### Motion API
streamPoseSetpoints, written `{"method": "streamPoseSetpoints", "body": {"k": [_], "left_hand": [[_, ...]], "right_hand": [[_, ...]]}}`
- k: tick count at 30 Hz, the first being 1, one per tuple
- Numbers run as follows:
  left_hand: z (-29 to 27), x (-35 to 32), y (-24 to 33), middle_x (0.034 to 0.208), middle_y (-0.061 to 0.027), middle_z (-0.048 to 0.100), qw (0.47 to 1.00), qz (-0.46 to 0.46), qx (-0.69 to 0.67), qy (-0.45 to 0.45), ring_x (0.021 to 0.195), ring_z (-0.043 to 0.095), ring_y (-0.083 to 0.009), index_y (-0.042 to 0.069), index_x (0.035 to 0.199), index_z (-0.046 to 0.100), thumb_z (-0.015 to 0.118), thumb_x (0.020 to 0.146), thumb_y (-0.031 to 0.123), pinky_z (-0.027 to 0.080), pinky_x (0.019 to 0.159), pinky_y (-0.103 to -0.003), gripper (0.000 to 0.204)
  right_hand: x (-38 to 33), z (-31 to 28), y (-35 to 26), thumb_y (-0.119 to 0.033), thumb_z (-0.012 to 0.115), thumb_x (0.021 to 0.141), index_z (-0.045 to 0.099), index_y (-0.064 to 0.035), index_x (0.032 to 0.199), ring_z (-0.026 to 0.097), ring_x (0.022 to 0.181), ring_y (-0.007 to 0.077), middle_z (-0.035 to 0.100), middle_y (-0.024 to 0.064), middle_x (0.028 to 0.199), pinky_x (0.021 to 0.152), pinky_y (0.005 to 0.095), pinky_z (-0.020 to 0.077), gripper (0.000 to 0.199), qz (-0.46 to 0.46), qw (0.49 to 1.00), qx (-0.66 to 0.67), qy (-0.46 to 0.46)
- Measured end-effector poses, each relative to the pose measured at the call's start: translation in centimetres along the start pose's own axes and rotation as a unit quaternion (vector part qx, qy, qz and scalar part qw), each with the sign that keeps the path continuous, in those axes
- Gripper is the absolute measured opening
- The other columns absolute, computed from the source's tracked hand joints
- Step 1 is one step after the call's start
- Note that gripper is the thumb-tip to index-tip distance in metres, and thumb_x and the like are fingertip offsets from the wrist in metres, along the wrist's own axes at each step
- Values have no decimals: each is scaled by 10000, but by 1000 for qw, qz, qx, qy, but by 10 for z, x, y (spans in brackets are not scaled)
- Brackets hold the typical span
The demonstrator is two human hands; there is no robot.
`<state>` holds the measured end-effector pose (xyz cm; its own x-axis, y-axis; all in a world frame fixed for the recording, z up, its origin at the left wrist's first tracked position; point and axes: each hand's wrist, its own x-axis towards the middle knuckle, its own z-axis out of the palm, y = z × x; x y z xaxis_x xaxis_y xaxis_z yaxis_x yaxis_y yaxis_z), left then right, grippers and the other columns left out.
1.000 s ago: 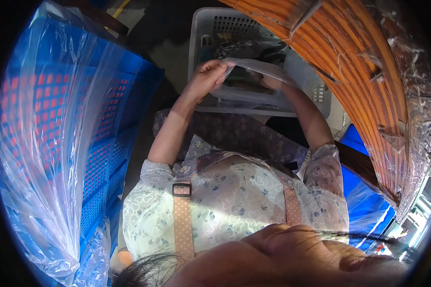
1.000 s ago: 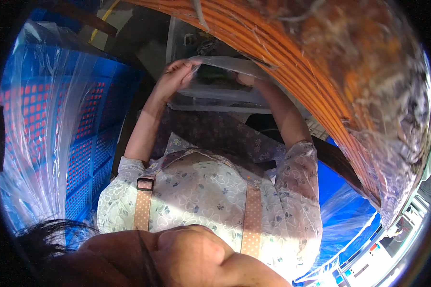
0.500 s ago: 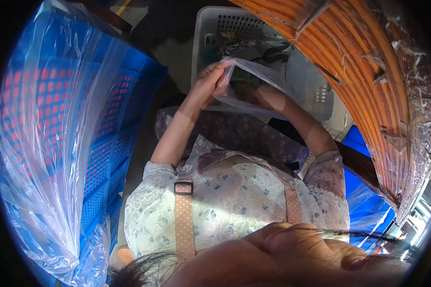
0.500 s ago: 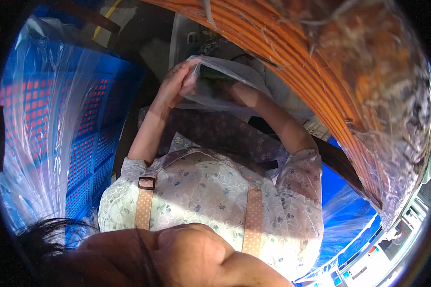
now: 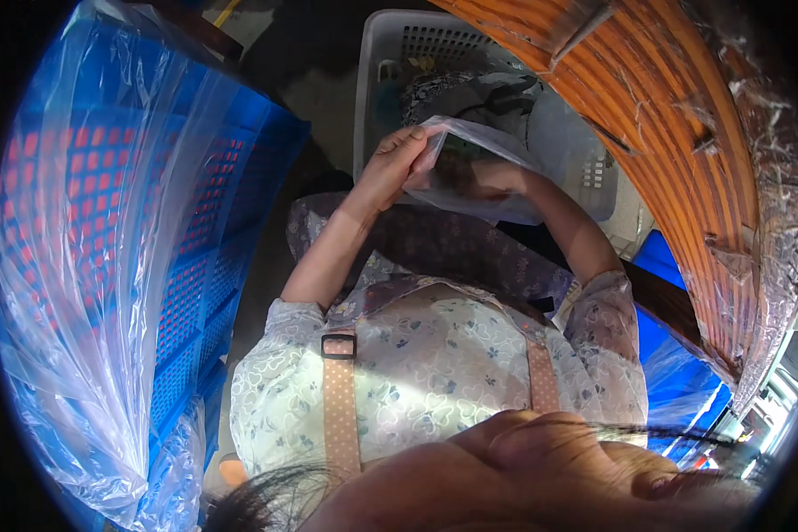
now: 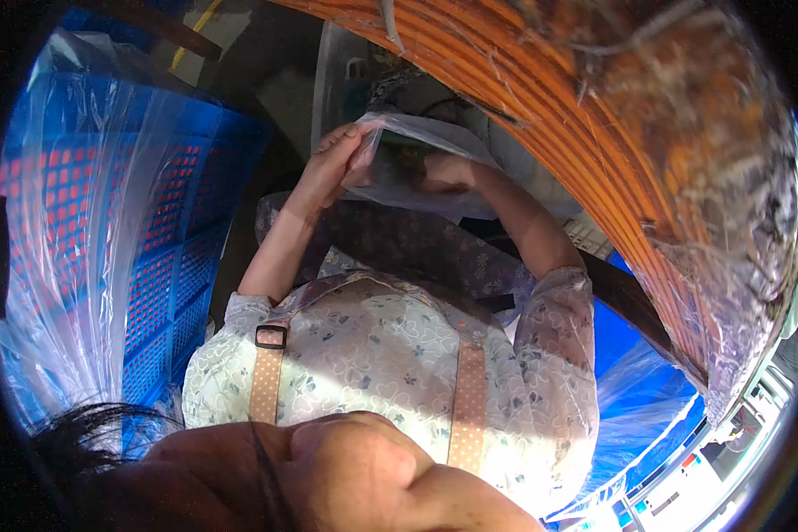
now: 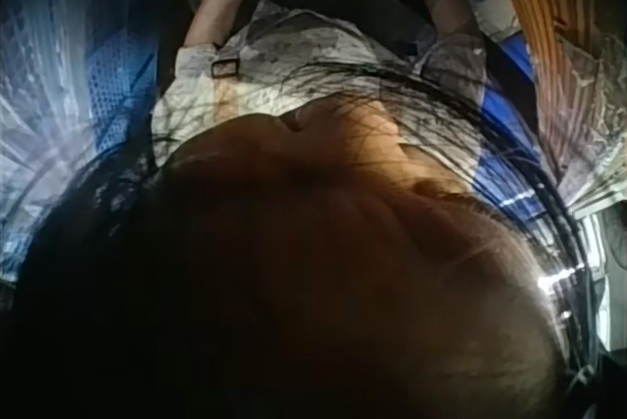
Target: The person trims plastic parts using a knife, wipes them with a cloth, and stacks them on the table, then turns around to sort items inside plastic bags in a basket.
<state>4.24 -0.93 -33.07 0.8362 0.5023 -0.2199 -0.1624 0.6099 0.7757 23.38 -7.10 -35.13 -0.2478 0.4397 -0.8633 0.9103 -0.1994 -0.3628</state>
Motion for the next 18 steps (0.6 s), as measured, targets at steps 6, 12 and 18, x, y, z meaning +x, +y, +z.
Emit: {"method": "streamPoseSetpoints", "body": {"k": [6,12,18], "left_hand": [[15,5,-1,639,52,467,1000,2,-6,11,519,428,-30,66,1085,562,427,912,257,380,455,-169,291],[10,-1,-3,670,38,521,997,13,-75,-31,500,429,-30,56,1054,570,438,910,237,356,440,-172,266],[21,13,-15,667,24,534,999,13,-51,14,468,410,-37,52,1040,574,437,911,240,342,429,-179,266]], "right_hand": [[47,30,46,-205,570,712,608,-49,918,572,859,261,600,163,905,757,341,425,262,-7,942,273,197],[67,24,4,-165,537,766,572,-39,973,556,897,226,578,136,952,790,329,420,245,-238,896,52,373],[113,41,25,-169,492,835,551,-61,1046,506,1020,205,554,102,1086,888,327,386,244,-197,844,327,376]]}}
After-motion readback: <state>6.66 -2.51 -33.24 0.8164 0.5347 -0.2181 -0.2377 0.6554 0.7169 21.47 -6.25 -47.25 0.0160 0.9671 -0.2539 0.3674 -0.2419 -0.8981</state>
